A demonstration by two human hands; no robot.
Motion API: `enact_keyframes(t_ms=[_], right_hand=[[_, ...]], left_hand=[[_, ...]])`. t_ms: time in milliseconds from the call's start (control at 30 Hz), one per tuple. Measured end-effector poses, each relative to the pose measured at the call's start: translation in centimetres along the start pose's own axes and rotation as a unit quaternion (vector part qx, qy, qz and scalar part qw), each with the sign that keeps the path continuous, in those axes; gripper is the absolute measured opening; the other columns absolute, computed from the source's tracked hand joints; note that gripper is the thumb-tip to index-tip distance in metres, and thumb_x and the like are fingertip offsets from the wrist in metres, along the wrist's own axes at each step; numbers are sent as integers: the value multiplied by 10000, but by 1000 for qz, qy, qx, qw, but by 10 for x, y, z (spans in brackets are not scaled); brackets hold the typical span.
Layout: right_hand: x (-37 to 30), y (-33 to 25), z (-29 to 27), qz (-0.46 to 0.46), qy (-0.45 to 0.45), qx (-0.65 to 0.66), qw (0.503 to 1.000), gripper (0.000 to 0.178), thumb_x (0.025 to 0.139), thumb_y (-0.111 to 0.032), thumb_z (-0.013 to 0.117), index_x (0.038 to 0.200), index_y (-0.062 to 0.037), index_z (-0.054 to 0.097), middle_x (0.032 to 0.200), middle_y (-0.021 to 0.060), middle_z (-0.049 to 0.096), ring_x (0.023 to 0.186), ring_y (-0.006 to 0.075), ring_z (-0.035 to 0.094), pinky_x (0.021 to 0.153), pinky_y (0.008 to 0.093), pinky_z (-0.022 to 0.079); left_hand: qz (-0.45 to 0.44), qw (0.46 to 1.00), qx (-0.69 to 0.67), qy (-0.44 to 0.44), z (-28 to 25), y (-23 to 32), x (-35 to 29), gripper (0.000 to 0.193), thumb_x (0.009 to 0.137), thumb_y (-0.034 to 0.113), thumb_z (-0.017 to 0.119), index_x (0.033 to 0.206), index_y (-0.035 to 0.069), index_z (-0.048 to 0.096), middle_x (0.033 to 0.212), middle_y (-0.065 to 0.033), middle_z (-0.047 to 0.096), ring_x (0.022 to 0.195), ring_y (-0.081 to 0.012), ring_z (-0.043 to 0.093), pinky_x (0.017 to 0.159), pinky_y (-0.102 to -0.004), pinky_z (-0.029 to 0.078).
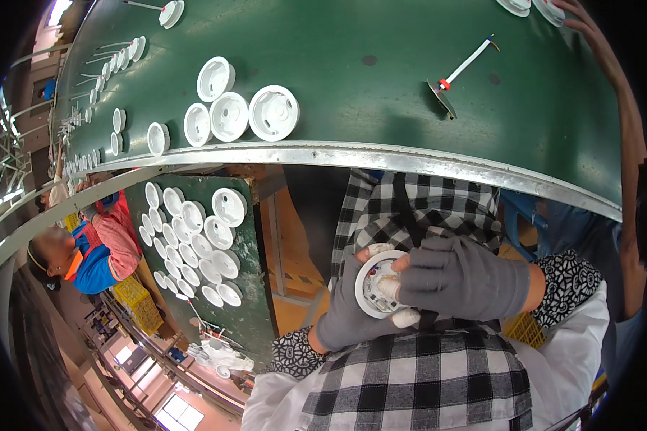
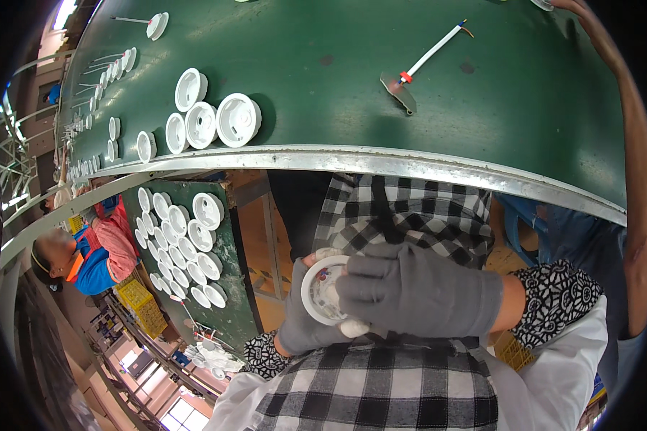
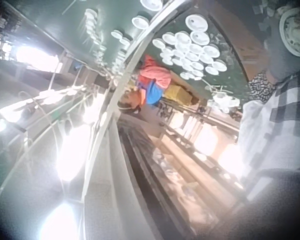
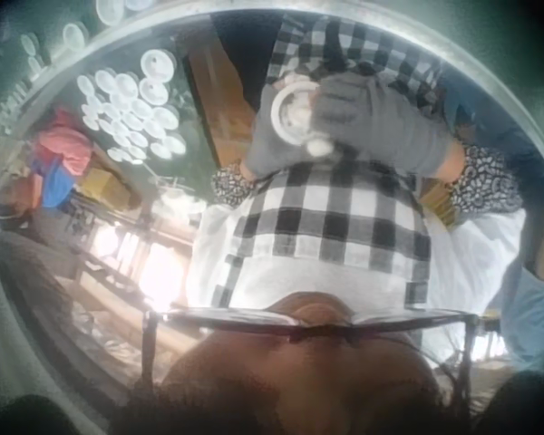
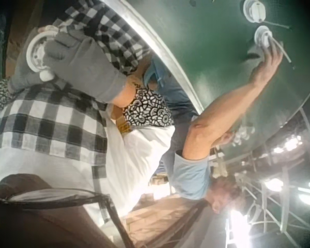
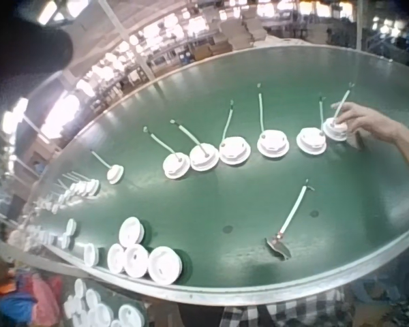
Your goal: The person assembles light fixtures by threading wires of LED circuit boards through plastic housings, pressing the circuit boards into place by hand, and placing the assembled units onto the conveyor belt.
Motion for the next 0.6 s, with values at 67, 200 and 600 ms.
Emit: enact_keyframes(t_ms=[67,200,600], right_hand=[[3,5,-1,24,-10,-15,1000,234,709,-190,631,928,-149,560,968,11,478,891,142,516,729,284,435],[4,15,0,65,30,-16,997,223,706,-203,626,921,-217,568,994,-9,470,961,160,467,801,346,371],[-10,-11,-3,-64,124,-112,984,216,697,-181,627,909,-155,594,1005,-42,503,1068,142,466,811,291,423]], left_hand=[[9,1000,-14,-6,3,5,1,866,719,279,807,1336,-28,283,1237,-165,489,1116,-239,551,930,-339,455],[-16,993,-121,5,0,10,2,640,864,214,602,1350,-48,279,1226,-184,503,1113,-229,555,931,-327,453],[-81,988,-128,-8,-9,8,7,542,908,222,470,1357,-42,322,1210,-168,536,1106,-197,551,942,-309,444]])
Point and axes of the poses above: each hand's wrist, its own x-axis towards the middle knuckle, its own z-axis out of the palm, y = z × x, the point moved 9 cm from there along x, towards the middle knuckle
